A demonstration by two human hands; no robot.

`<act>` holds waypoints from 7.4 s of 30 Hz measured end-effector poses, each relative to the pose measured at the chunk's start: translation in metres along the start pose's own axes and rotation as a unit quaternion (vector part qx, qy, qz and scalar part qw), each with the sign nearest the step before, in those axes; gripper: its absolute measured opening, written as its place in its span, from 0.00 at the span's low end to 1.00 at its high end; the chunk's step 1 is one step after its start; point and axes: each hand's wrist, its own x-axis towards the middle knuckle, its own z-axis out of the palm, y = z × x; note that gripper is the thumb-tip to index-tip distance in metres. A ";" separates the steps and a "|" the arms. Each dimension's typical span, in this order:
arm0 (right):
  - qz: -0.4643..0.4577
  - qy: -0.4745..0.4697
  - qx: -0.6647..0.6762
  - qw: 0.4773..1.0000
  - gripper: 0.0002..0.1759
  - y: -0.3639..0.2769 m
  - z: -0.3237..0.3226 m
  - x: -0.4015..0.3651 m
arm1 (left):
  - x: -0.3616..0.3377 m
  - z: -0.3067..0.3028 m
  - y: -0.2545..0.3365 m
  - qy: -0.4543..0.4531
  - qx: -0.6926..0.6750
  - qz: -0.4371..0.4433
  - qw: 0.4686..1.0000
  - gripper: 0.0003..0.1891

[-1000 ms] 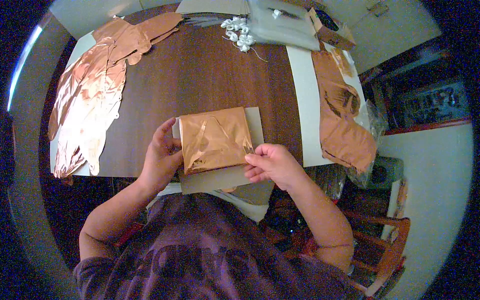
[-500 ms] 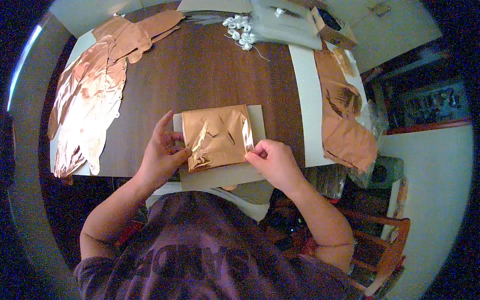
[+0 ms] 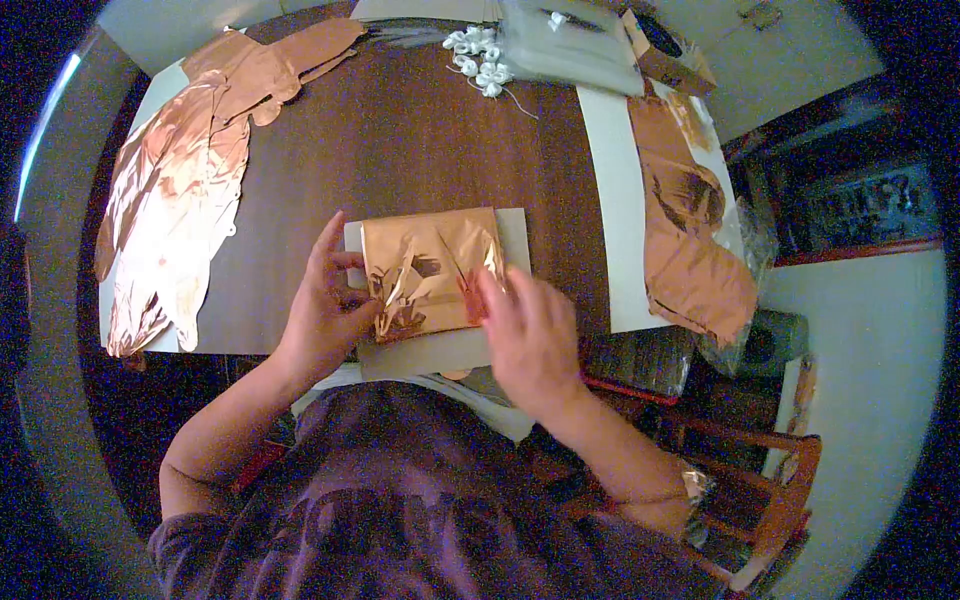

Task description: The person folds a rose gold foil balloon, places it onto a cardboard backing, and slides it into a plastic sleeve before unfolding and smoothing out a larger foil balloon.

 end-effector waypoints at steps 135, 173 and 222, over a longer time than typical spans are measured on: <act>0.335 0.135 0.575 0.734 0.15 -0.091 0.061 -0.088 | 0.037 -0.021 0.073 -0.213 0.246 0.038 0.945 0.12; 0.434 0.149 0.718 0.524 0.15 -0.099 0.046 -0.062 | 0.053 -0.020 0.071 -0.211 0.214 -0.008 0.954 0.11; 0.475 0.052 0.806 0.350 0.14 -0.094 0.051 -0.049 | 0.011 0.020 -0.008 -0.055 0.584 0.284 0.758 0.49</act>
